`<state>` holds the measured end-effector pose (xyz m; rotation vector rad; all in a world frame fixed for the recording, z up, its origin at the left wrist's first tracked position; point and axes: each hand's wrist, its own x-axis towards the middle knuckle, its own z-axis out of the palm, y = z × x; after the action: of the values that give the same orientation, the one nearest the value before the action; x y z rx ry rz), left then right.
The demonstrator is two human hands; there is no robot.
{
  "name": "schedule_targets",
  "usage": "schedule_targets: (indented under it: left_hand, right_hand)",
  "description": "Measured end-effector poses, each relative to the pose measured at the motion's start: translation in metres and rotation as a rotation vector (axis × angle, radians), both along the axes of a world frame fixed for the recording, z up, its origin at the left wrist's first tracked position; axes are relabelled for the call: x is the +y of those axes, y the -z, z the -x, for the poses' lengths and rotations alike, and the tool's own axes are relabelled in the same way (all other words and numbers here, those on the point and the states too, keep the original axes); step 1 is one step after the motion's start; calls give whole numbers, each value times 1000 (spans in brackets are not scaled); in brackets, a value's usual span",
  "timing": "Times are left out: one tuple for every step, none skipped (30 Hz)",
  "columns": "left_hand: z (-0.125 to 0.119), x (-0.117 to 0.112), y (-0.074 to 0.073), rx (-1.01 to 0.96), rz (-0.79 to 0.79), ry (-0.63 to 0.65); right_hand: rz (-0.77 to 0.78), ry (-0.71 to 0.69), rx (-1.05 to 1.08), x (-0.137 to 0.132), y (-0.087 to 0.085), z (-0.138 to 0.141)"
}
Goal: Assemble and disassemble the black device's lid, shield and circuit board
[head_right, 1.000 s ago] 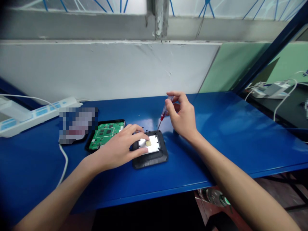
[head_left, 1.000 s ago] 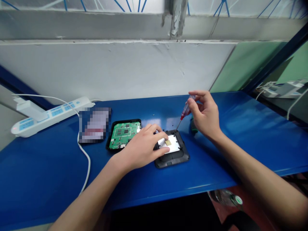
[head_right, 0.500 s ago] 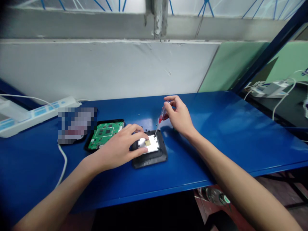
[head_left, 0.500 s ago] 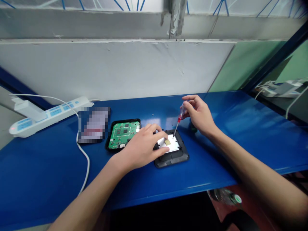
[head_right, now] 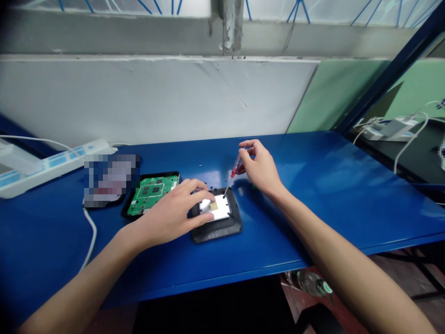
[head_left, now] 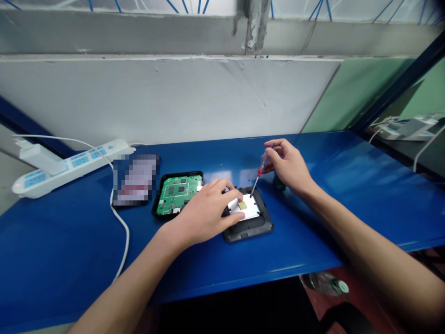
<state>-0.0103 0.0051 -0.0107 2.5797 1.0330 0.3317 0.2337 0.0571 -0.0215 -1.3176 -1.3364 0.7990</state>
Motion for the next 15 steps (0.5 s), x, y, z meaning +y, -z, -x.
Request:
schedule_targets:
  left_hand:
    - [0,0,0,-2,-1,-2]
    - [0,0,0,-2,-1,-3]
    - [0,-1,0,-2,-1,-4]
    - [0,-1,0,-3,0,-4]
    - [0,-1,0,-3,3,-6]
    - [-1,-1,0,-2,7,-7]
    - [-1,-1,0,-2,9,-8]
    - [-1,-1,0,-1,9,-7]
    - [-1,-1,0,-1,5,-6]
    - [-1,0,1,-2,-1,-3]
    - [-1,-1,1,-3,-11,-1]
    - [-1,-1,1,-5,-17,0]
    - [-2,-1,1,-9,-23,2]
    - [-2,-1,1,-12,-27,4]
    - [-2,-2,1,-15,-30,7]
  right_hand:
    - [2,4,-5,0,0,0]
    - [1,8,-10,0,0,0]
    - [-1,9,-17,0,0,-1]
    - [-4,10,-25,0,0,-1]
    - [-6,10,-32,0,0,-1]
    - [-6,10,-40,0,0,-1]
    - [-4,10,-48,0,0,-1]
    - [-3,11,-54,0,-1,-1]
    - [-3,12,-61,0,-1,-1]
    - [-3,13,-67,-1,-1,-1]
    - [-5,12,-74,-1,-1,-1]
    - [-7,12,-84,-1,-1,-1]
    - [-8,11,-93,-1,-1,-1]
    - [-9,10,-100,-1,-1,-1]
    - [-8,9,-106,-1,-1,-1]
